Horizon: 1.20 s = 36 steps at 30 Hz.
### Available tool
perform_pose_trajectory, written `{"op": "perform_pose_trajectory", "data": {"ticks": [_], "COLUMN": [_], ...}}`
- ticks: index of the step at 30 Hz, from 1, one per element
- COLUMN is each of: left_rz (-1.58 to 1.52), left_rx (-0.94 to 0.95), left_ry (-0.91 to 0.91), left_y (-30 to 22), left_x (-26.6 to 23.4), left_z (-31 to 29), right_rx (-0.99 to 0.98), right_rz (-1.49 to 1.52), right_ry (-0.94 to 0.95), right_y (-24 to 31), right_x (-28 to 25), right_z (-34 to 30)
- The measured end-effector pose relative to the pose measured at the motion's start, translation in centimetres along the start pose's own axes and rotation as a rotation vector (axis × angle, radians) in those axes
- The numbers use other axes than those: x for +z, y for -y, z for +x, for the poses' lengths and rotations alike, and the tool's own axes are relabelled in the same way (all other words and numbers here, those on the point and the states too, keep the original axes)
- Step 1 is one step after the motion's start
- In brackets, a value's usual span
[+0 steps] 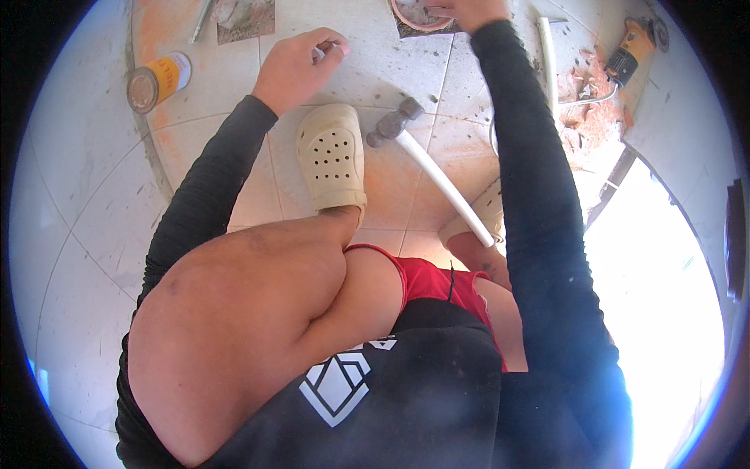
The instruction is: The person uses an angle grinder to cut a white PVC pipe on the floor, then hammers the pipe into a floor fitting. They repeatedly tap the pipe with a hammer and adjust its position to seat it into the fitting.
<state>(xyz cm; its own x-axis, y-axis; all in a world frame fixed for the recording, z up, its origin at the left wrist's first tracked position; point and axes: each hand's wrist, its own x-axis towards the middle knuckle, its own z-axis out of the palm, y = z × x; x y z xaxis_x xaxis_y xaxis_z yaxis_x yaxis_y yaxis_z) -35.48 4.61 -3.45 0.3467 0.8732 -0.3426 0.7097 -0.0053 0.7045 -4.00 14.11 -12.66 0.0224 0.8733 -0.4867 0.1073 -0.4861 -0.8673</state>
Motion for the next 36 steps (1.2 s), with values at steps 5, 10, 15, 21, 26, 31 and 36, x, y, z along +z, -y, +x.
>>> {"op": "perform_pose_trajectory", "data": {"ticks": [5,10,15,21,26,31,36], "left_rz": [-0.020,0.289,0.479,0.903,0.850,0.881,0.946], "left_rx": [0.001,0.473,0.582,0.562,0.446,0.318,0.355], "left_ry": [-0.053,-0.124,0.030,0.165,0.450,0.646,0.727], "left_y": [-0.5,-1.6,-5.1,-5.1,-4.9,-6.9,-7.2], "left_x": [-0.2,0.0,3.6,5.8,5.7,5.0,5.5], "left_z": [0.2,4.2,11.3,14.1,15.3,17.6,18.5], "right_rx": [-0.175,0.122,0.182,-0.059,-0.092,-0.070,-0.084], "right_rz": [-0.223,-0.381,-0.709,-0.696,-0.695,-0.668,-0.666], "right_ry": [-0.582,-0.990,-0.955,-0.795,-0.735,-0.709,-0.692], "right_y": [2.5,-0.7,-2.0,-2.5,-1.0,-0.1,-0.1], "right_x": [-17.1,-28.1,-28.4,-21.1,-16.9,-15.9,-16.9], "right_z": [-7.3,-14.0,-17.5,-16.4,-16.3,-16.2,-16.1]}}
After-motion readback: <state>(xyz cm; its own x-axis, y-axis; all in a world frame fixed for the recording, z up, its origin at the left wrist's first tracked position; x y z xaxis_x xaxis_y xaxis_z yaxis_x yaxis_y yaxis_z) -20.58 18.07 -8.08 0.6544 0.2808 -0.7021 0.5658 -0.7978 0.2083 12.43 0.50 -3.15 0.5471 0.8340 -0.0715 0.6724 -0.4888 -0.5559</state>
